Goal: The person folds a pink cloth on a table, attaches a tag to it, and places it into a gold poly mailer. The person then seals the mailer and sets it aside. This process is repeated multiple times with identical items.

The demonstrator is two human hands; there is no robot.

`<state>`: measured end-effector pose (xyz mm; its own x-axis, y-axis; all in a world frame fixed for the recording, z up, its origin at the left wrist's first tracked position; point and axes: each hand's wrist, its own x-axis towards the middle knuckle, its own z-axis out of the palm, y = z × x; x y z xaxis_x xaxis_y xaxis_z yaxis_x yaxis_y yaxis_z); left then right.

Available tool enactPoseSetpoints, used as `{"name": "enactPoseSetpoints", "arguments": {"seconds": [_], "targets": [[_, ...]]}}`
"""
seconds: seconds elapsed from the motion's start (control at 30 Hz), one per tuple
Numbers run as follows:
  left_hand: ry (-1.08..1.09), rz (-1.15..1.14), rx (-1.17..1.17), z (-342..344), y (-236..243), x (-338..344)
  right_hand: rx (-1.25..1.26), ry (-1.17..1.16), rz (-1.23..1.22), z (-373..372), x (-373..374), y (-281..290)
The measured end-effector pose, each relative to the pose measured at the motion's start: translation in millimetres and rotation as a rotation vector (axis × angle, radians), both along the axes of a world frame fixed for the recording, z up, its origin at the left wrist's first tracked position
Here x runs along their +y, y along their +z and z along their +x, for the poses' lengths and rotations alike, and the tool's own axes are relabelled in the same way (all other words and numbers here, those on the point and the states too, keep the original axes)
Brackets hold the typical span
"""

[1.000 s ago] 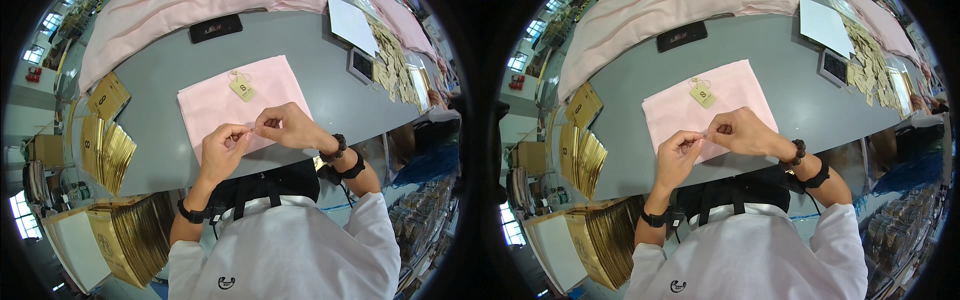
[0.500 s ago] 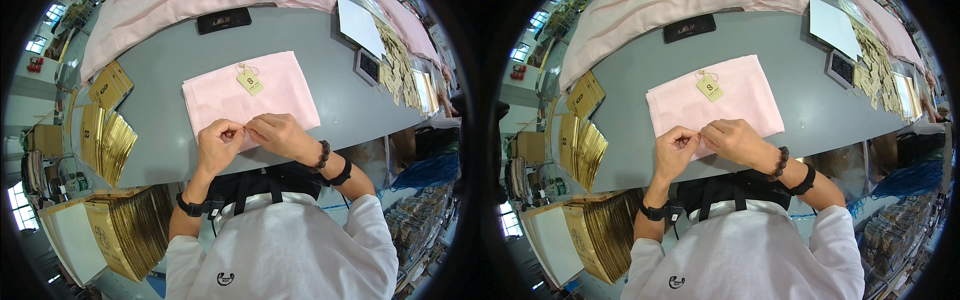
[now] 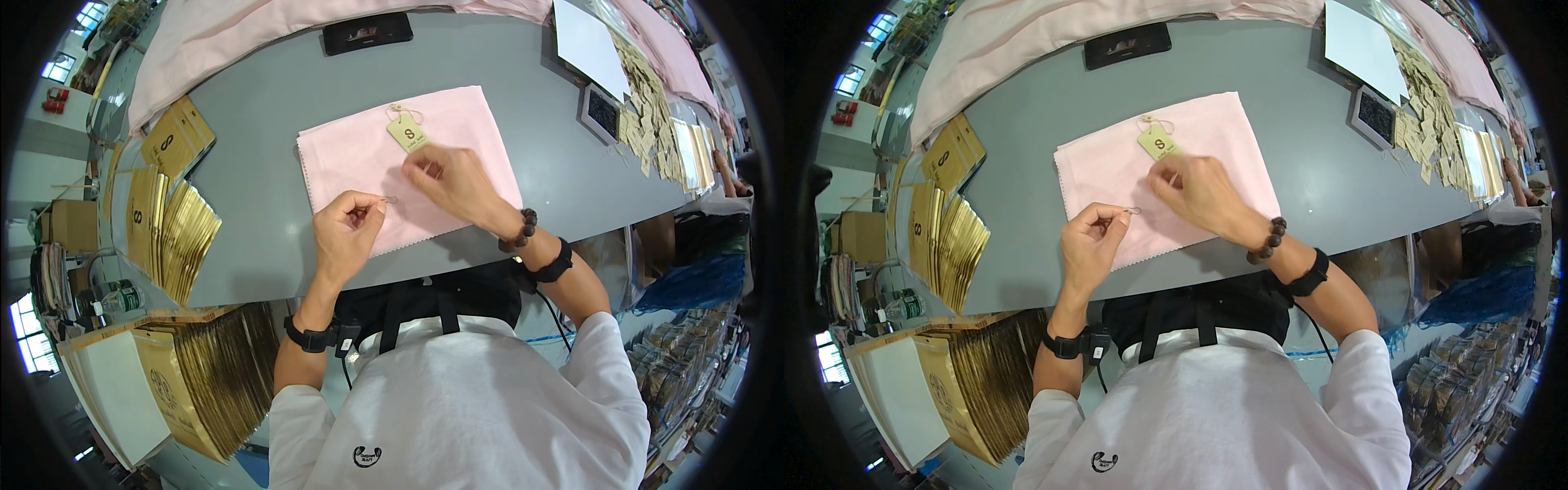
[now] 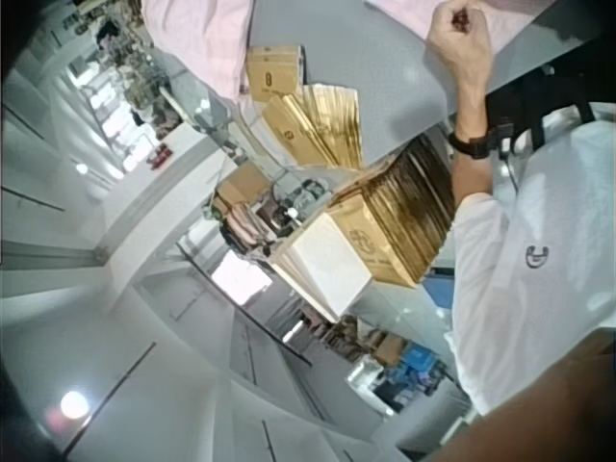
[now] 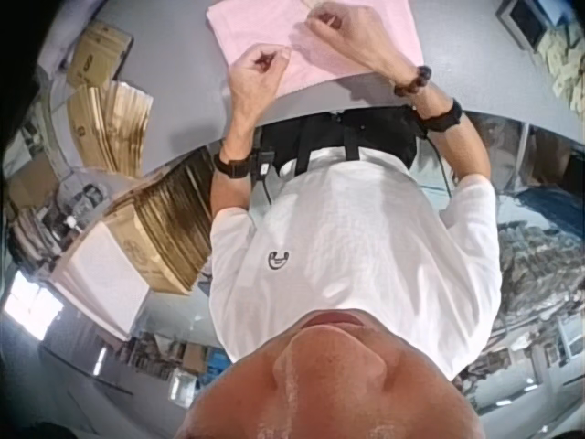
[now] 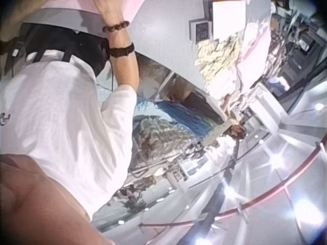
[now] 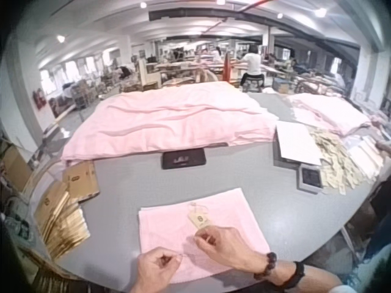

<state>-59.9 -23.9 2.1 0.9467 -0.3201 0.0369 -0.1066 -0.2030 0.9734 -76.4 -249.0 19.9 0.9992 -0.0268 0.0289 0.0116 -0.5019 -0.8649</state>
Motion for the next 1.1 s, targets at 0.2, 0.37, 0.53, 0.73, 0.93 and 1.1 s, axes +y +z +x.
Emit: {"name": "enactPoseSetpoints", "arguments": {"seconds": [0.2,0.37,0.53,0.73,0.93,1.1], "targets": [[0.095,0.138,-0.220,2.5,4.9,3.4,-0.265,-0.140,-0.601,29.9,-5.1,-12.0],[0.120,0.183,-0.321,1.8,9.4,6.3,-0.027,-0.041,-0.371,31.3,-9.2,0.0],[0.141,0.239,-0.380,-2.0,14.5,20.0,-0.059,0.163,-0.382,-0.3,-32.3,28.2],[0.107,0.272,-0.374,-1.9,11.4,26.3,-0.081,0.127,-0.582,-23.2,-62.9,43.3],[0.053,0.311,-0.508,7.6,7.6,4.2,-0.332,0.034,-0.556,2.2,-6.3,-0.9],[0.078,0.346,-0.569,17.4,6.9,2.5,-0.333,0.038,-0.520,19.9,11.9,-6.0]]}}
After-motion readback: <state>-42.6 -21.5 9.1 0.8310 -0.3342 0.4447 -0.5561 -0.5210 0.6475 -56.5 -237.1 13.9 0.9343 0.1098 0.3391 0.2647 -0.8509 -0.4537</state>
